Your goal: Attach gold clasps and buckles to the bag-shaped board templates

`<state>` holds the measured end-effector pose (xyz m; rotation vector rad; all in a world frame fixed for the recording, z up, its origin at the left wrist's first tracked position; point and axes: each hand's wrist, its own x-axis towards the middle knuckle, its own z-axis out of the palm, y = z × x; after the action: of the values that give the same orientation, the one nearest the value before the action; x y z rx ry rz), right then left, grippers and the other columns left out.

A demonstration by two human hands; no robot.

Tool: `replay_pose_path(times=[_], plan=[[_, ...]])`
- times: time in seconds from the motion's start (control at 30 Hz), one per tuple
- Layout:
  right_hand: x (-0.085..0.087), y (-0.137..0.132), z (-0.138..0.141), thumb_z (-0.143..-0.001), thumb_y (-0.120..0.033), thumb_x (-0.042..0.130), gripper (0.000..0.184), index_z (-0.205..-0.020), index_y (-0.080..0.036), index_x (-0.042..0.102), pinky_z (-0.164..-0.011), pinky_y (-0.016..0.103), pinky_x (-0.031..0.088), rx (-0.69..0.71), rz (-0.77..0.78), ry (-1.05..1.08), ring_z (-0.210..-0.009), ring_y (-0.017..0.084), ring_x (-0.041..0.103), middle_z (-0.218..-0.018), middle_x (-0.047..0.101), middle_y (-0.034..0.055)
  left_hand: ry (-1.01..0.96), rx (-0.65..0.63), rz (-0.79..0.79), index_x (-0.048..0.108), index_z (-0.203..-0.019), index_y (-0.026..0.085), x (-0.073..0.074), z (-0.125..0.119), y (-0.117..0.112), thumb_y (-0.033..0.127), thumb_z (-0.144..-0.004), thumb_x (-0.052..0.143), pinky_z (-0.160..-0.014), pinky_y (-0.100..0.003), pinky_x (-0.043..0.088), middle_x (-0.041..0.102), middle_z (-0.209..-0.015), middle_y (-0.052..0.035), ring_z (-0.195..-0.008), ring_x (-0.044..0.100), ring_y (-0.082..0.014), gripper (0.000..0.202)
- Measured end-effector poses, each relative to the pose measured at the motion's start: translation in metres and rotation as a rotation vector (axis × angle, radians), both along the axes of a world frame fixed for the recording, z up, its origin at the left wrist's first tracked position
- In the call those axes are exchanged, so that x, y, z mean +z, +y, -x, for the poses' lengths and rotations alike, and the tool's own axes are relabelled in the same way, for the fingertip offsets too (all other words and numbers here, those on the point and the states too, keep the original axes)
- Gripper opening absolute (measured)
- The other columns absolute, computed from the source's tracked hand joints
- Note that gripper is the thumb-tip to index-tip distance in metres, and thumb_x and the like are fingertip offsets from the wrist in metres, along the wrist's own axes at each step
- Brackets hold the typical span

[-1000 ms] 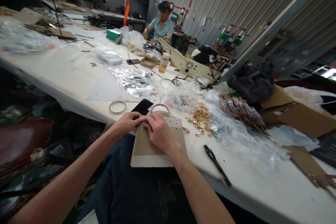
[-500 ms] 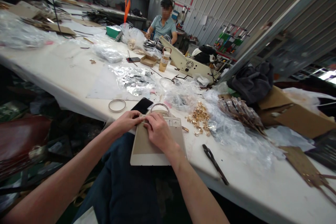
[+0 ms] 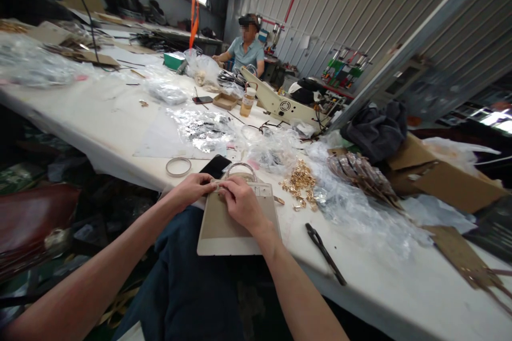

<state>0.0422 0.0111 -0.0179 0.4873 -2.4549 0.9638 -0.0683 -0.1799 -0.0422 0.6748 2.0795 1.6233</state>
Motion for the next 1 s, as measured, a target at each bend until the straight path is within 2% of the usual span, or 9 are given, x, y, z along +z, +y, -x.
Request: replay_pose_path(times=[0.1, 0.17, 0.23, 0.37, 0.5, 0.7, 0.83, 1.0], plan=[[0.006, 0.005, 0.001, -0.114, -0.017, 0.062, 0.024, -0.12, -0.025, 0.083, -0.103, 0.041, 0.059, -0.004, 0.133, -0.06, -0.112, 0.028, 0.073, -0.119, 0.077, 0.0067, 0.023, 0.003, 0.014, 0.073, -0.083, 0.016, -0.006, 0.002, 0.0, 0.064, -0.078, 0.068, -0.065, -0.029, 0.031, 0.06, -0.075, -0.0012, -0.073, 0.049, -0.0182, 0.049], [0.005, 0.006, 0.002, -0.112, -0.021, 0.067, 0.022, -0.124, -0.026, 0.084, -0.101, 0.04, 0.06, -0.026, 0.218, -0.102, -0.109, 0.028, 0.075, -0.117, 0.079, 0.0052, 0.044, 0.002, 0.021, 0.074, -0.084, 0.016, -0.009, 0.004, 0.001, 0.063, -0.08, 0.068, -0.065, -0.03, 0.031, 0.061, -0.075, -0.0015, -0.073, 0.05, -0.0185, 0.048], [0.002, 0.003, 0.003, -0.109, -0.026, 0.075, 0.019, -0.125, -0.026, 0.085, -0.095, 0.038, 0.062, -0.042, 0.314, -0.152, -0.102, 0.028, 0.076, -0.114, 0.08, 0.0044, 0.065, -0.003, 0.028, 0.074, -0.084, 0.016, -0.011, 0.005, 0.0, 0.062, -0.081, 0.068, -0.065, -0.03, 0.031, 0.061, -0.075, -0.0016, -0.073, 0.05, -0.0185, 0.047], [-0.001, -0.003, 0.007, -0.105, -0.032, 0.082, 0.011, -0.111, -0.026, 0.089, -0.08, 0.034, 0.062, -0.025, 0.413, -0.243, -0.091, 0.027, 0.078, -0.106, 0.081, 0.0038, 0.092, -0.016, 0.033, 0.074, -0.083, 0.016, -0.009, 0.005, -0.001, 0.062, -0.084, 0.068, -0.065, -0.03, 0.031, 0.06, -0.075, -0.0017, -0.074, 0.05, -0.019, 0.046], [0.003, -0.005, 0.01, -0.102, -0.029, 0.081, 0.01, -0.106, -0.026, 0.089, -0.084, 0.035, 0.061, -0.053, 0.363, -0.187, -0.091, 0.026, 0.077, -0.103, 0.081, 0.0028, 0.115, -0.015, 0.042, 0.073, -0.083, 0.016, -0.007, 0.004, -0.002, 0.059, -0.085, 0.066, -0.066, -0.03, 0.033, 0.06, -0.075, -0.0014, -0.074, 0.05, -0.019, 0.044], [0.006, -0.006, 0.013, -0.102, -0.023, 0.081, 0.007, -0.101, -0.025, 0.088, -0.082, 0.036, 0.058, -0.076, 0.247, -0.117, -0.089, 0.026, 0.075, -0.1, 0.08, 0.0027, 0.136, -0.002, 0.042, 0.073, -0.081, 0.016, -0.01, 0.003, -0.002, 0.059, -0.086, 0.066, -0.064, -0.03, 0.032, 0.06, -0.074, -0.0017, -0.074, 0.05, -0.0193, 0.044], [0.005, -0.009, 0.015, -0.102, -0.014, 0.081, 0.012, -0.101, -0.025, 0.087, -0.084, 0.037, 0.056, -0.088, 0.138, -0.063, -0.093, 0.026, 0.074, -0.101, 0.078, 0.0035, 0.15, -0.005, 0.027, 0.074, -0.082, 0.016, -0.011, 0.003, -0.002, 0.06, -0.088, 0.066, -0.065, -0.03, 0.034, 0.063, -0.077, -0.0029, -0.077, 0.053, -0.0203, 0.045], [0.004, -0.015, 0.013, -0.103, -0.01, 0.076, 0.016, -0.104, -0.023, 0.085, -0.085, 0.037, 0.056, -0.101, 0.093, -0.031, -0.094, 0.026, 0.072, -0.1, 0.075, 0.0047, 0.156, -0.015, 0.019, 0.074, -0.083, 0.016, -0.013, 0.004, -0.002, 0.061, -0.09, 0.064, -0.065, -0.03, 0.035, 0.064, -0.077, -0.0031, -0.076, 0.054, -0.0201, 0.047]])
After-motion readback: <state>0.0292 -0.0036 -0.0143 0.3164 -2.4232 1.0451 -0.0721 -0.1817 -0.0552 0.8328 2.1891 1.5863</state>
